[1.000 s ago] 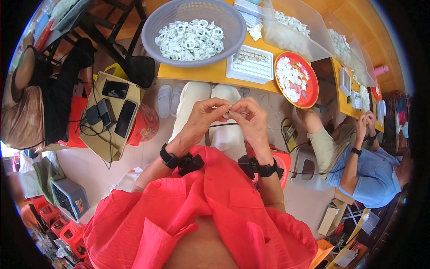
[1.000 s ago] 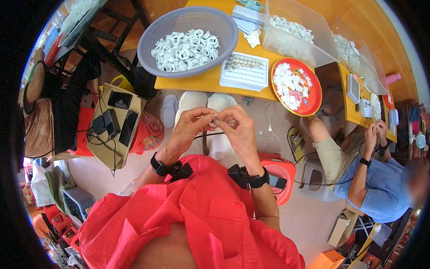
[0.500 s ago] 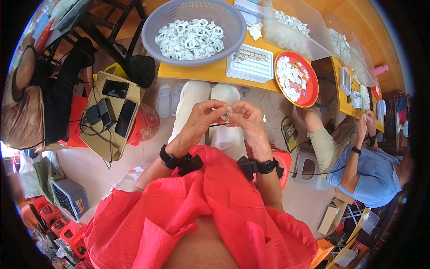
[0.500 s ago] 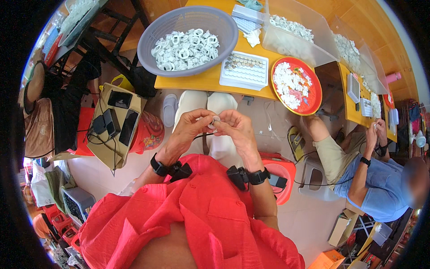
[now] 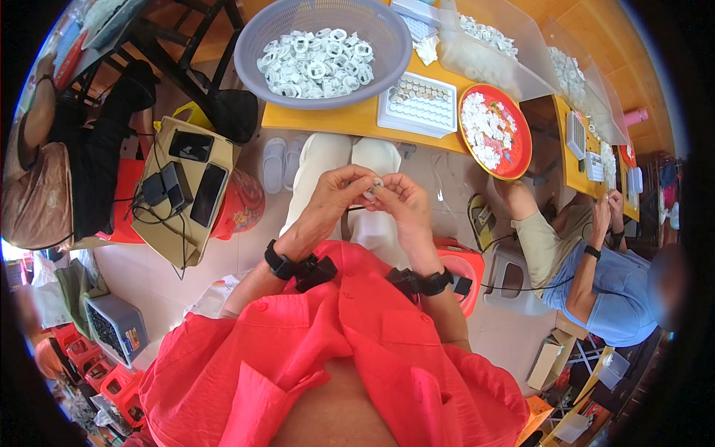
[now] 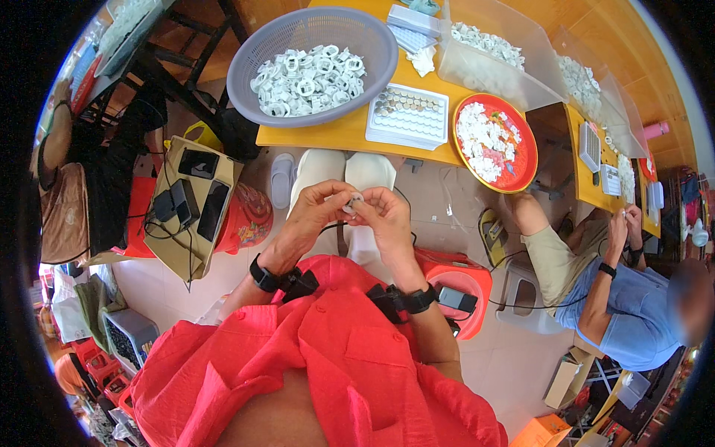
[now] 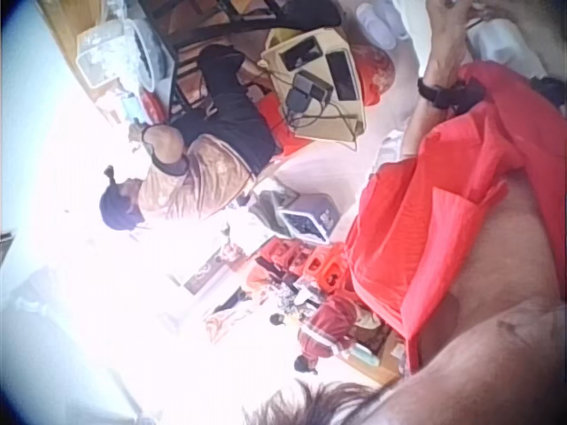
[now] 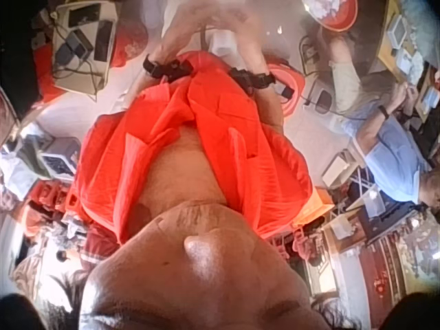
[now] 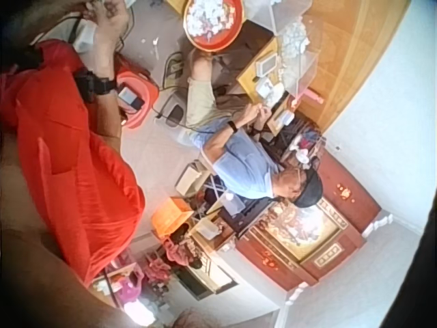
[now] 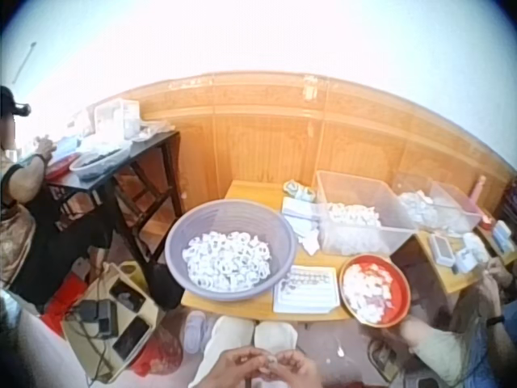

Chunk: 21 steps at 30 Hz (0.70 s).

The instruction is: Manually assembling small white plastic rings and black inserts into a finished component.

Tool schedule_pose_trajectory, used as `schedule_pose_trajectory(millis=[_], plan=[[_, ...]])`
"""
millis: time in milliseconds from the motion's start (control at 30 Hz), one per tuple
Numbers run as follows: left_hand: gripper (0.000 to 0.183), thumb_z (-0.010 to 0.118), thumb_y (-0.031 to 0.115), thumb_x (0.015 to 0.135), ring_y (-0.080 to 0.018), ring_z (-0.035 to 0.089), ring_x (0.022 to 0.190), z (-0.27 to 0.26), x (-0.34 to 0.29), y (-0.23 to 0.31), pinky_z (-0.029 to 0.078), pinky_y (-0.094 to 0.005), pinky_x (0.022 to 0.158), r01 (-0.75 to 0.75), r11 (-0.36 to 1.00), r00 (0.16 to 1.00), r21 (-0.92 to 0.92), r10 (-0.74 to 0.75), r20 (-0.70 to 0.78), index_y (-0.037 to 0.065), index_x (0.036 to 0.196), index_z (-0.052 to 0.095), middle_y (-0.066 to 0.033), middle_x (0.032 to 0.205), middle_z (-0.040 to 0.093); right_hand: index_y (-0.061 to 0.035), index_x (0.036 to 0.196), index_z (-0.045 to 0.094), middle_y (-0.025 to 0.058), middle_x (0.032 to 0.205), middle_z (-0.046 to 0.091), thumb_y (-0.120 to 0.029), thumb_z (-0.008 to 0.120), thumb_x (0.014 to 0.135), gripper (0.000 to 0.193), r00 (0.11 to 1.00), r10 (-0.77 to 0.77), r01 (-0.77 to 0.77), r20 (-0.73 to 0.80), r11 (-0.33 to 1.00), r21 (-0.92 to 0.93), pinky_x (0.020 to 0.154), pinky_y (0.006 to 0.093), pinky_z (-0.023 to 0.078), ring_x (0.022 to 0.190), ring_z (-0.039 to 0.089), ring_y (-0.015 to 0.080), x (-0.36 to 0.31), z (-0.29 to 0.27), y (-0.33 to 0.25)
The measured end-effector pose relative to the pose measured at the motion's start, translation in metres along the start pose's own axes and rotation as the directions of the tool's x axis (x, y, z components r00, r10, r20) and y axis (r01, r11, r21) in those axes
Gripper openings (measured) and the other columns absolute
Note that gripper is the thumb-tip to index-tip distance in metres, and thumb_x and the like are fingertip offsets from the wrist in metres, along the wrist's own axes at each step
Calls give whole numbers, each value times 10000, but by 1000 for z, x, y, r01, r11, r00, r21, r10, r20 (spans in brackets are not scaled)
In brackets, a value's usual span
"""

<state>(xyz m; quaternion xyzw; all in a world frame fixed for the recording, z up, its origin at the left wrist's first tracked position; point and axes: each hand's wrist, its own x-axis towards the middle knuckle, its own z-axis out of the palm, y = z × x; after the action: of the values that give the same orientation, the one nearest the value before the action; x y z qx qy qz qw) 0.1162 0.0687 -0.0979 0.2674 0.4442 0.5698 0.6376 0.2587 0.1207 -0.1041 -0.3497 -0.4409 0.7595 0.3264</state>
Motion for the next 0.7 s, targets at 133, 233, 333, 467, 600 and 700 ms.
schedule_pose_trajectory(millis=[133, 233, 333, 467, 600, 700], plan=[[163, 532, 142, 879, -98, 580, 752, 0, 3, 1, 512, -245, 705, 4, 1000, 999, -15, -4, -53, 16, 955, 602, -37, 879, 604, 34, 924, 534, 60, 785, 593, -33, 540, 848, 102, 978, -176, 166, -109, 982, -95, 608, 209, 483, 679, 574, 90, -1, 15, 7], [164, 533, 142, 879, -106, 586, 739, 3, 2, 5, 513, -245, 703, 20, 996, 996, -89, -28, -85, 15, 958, 602, -40, 878, 605, 37, 936, 529, 59, 795, 590, -31, 522, 857, 104, 946, -300, 260, -125, 929, -262, 612, 199, 471, 679, 563, 83, -2, 18, 11], [168, 531, 143, 880, -109, 591, 731, 4, 3, 7, 515, -245, 702, 14, 997, 996, -70, -20, -83, 13, 962, 600, -43, 880, 607, 37, 936, 533, 57, 803, 591, -32, 511, 861, 104, 964, -233, 211, -130, 963, -166, 610, 199, 469, 673, 559, 81, -3, 22, 1], [171, 530, 145, 881, -110, 594, 732, 4, 2, 5, 516, -248, 707, 20, 998, 996, -65, -26, -87, 13, 968, 597, -46, 887, 609, 37, 931, 535, 51, 801, 591, -37, 512, 861, 105, 968, -210, 188, -137, 969, -160, 615, 200, 470, 673, 557, 77, -5, 24, -3], [173, 531, 137, 879, -120, 604, 767, 3, 0, 6, 519, -255, 719, 13, 994, 997, -109, -21, -72, 11, 982, 590, -54, 898, 611, 27, 932, 543, 40, 804, 590, -60, 518, 863, 113, 980, -150, 130, -129, 980, -149, 615, 192, 455, 674, 549, 68, -6, 24, -8], [173, 540, 123, 870, -133, 607, 796, 3, -2, 9, 521, -264, 727, 1, 992, 1000, -124, -5, -28, 7, 990, 584, -59, 903, 611, 19, 934, 548, 35, 808, 591, -74, 523, 863, 119, 984, -131, 115, -120, 984, -136, 611, 187, 443, 677, 544, 64, -5, 21, -7]])
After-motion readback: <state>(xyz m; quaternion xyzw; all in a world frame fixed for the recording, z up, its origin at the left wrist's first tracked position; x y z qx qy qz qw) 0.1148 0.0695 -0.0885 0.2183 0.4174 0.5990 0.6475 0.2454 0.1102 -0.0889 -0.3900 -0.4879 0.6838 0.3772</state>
